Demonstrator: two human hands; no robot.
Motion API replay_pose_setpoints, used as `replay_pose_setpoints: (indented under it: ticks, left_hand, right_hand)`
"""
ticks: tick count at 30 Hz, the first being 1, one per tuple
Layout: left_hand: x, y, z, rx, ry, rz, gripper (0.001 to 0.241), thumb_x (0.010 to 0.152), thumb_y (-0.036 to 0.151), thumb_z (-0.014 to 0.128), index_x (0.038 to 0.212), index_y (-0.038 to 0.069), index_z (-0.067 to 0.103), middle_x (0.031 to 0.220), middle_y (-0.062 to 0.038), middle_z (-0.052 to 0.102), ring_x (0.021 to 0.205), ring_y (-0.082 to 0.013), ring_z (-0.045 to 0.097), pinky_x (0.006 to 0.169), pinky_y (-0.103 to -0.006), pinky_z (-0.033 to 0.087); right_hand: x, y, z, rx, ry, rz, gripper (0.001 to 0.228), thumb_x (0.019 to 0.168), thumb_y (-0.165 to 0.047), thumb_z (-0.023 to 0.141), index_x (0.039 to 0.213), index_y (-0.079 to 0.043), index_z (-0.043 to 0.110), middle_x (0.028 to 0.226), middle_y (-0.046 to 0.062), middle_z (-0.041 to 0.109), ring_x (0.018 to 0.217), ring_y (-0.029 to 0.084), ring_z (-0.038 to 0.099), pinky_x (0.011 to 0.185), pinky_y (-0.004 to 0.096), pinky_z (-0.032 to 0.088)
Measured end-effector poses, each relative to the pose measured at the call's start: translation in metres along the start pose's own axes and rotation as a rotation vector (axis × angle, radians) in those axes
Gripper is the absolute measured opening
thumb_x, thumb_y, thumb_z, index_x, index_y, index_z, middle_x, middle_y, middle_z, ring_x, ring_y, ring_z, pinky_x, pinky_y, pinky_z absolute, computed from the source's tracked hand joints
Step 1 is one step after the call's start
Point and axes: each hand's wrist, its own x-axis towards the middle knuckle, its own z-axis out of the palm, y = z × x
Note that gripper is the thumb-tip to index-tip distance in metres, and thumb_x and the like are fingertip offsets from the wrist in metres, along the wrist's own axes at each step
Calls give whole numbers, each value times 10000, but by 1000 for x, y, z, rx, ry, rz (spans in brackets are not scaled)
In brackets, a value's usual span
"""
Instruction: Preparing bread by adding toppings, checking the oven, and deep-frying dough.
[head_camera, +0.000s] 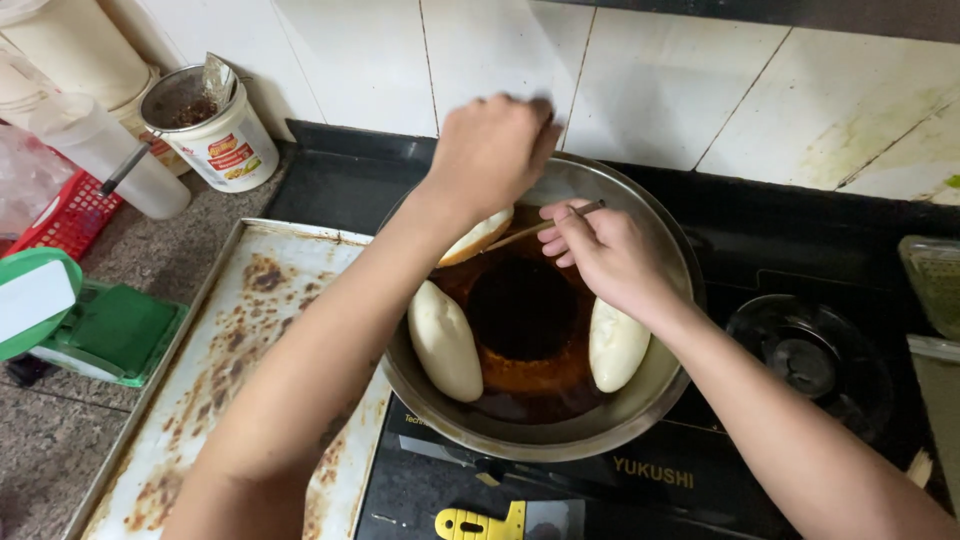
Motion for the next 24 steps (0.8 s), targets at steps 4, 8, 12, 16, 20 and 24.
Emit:
replay_pose_setpoints:
  ticks: [4, 8, 12, 16, 20, 24]
  left_hand:
    - [3, 5, -13, -59, 64, -53, 238, 1079, 201, 752, 905, 49, 808, 760, -169, 806, 543, -414, 740, 539, -507, 591]
    - [5, 12, -54, -63, 227, 12, 243, 1072, 177, 750, 902, 17, 817, 709, -145, 787, 523, -386, 701, 570, -480, 581]
    - [-9, 4, -72, -57, 252, 42, 290, 1131, 143, 744, 871, 16, 747, 665, -91, 729, 465, -291, 627, 517, -426, 521]
    - [-37, -9, -71, -23, 123, 18, 293, 1171, 146, 726, 919, 1, 756, 725, -94, 746, 512, -281, 656, 540, -421, 525]
    - [-59, -20, -61, -56, -61, -86, 276, 1193, 318, 656, 1063, 92, 749, 845, -179, 795, 846, -519, 823, 752, -628, 658]
    - [-69, -15, -57, -65, -72, -67, 229, 1187, 266, 670, 1097, 87, 781, 880, -165, 821, 862, -484, 838, 751, -587, 672]
  right_hand:
    - [-1, 3, -2, -5, 3, -22, 368, 1182, -156, 558, 1289, 107, 791, 1059, 193, 894, 864, 217, 865, 729, 296, 731]
    - [-2, 7, -1, 73, -2, -6, 386, 1186, -139, 539, 1197, 143, 802, 1165, 177, 876, 879, 207, 830, 749, 291, 701]
    - [-1, 4, -4, 15, 4, -2, 385, 1197, -185, 546, 1273, 101, 791, 1092, 182, 886, 885, 215, 858, 755, 298, 725]
    - [-3, -1, -5, -32, -5, 24, 393, 1209, -205, 531, 1317, 68, 792, 1099, 157, 903, 899, 199, 872, 769, 295, 730]
    - [-8, -11, -4, -55, 33, 30, 422, 1217, -266, 531, 1342, -10, 843, 1110, 229, 905, 943, 308, 901, 853, 416, 711]
    - [-5, -4, 0, -83, 55, 13, 416, 1226, -280, 534, 1317, -43, 863, 1057, 186, 914, 909, 266, 899, 831, 382, 709]
